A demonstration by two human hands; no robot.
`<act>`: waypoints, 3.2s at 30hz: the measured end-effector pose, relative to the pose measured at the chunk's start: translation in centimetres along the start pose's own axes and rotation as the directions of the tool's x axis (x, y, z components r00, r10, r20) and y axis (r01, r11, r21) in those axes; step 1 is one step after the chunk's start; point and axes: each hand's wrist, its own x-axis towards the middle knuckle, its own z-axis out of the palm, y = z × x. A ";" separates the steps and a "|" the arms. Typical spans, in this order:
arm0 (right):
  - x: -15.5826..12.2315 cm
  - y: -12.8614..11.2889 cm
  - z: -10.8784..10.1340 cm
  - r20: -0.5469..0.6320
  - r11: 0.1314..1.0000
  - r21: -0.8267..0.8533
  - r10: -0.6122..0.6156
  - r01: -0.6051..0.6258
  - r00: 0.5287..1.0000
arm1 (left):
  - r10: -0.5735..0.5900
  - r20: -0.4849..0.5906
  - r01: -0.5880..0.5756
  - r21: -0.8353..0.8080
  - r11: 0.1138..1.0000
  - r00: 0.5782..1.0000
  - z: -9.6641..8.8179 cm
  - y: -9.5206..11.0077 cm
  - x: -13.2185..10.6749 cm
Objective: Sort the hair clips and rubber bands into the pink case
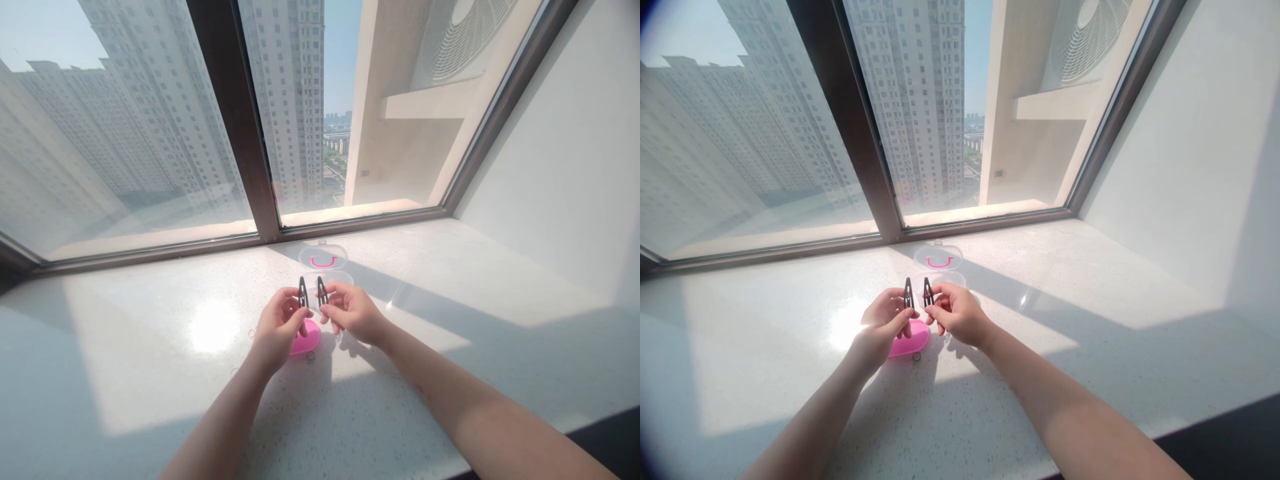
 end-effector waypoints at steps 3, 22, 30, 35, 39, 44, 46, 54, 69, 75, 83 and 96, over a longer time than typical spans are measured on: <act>0.0 -0.1 0.0 0.002 1.000 0.002 -0.003 0.003 1.000 | 0.007 0.002 -0.007 0.003 1.000 1.000 -0.1 -0.3 0.1; 0.0 0.0 -0.1 0.015 1.000 0.001 -0.013 0.013 1.000 | 0.008 -0.006 -0.007 0.017 1.000 1.000 0.0 -0.4 0.1; 0.0 0.2 -0.1 0.009 1.000 -0.007 -0.018 0.018 1.000 | 0.030 0.024 -0.030 0.009 1.000 0.999 -0.1 -0.7 0.1; 0.1 0.2 -0.1 0.011 1.000 -0.002 -0.014 0.014 1.000 | 0.041 0.029 -0.041 -0.010 0.999 0.999 -0.2 -1.2 0.1; 0.1 0.1 -0.1 0.013 1.000 0.001 -0.016 0.016 1.000 | 0.040 0.023 -0.040 -0.018 0.999 0.999 -0.2 -1.2 0.2; 0.0 0.0 0.0 0.015 1.000 -0.007 -0.012 0.012 1.000 | 0.051 0.029 -0.050 -0.012 0.999 0.998 -0.3 -1.3 0.2; 0.0 0.0 0.0 0.019 1.000 -0.009 -0.016 0.016 1.000 | 0.053 0.029 -0.053 -0.008 0.999 0.998 -0.4 -1.4 0.3; 0.1 0.3 -0.1 0.020 1.000 -0.009 -0.020 0.020 1.000 | 0.049 0.030 -0.049 -0.008 0.999 0.998 -0.3 -1.3 0.3; 0.0 0.2 0.0 0.020 1.000 0.014 -0.023 0.023 1.000 | 0.026 0.009 -0.026 0.024 0.999 1.000 0.0 -0.5 0.1; 0.1 0.3 0.1 0.020 1.000 0.011 -0.020 0.020 1.000 | 0.025 -0.012 -0.025 0.000 1.000 1.000 0.1 -0.3 -0.1; 0.1 -0.2 0.2 0.004 1.000 0.005 0.005 -0.005 1.000 | 0.027 0.000 -0.027 0.010 1.000 1.000 0.0 -0.7 0.0; 0.1 -0.3 0.1 0.005 1.000 0.013 -0.010 0.010 1.000 | 0.022 0.004 -0.022 0.035 0.999 1.000 0.0 -0.2 -0.1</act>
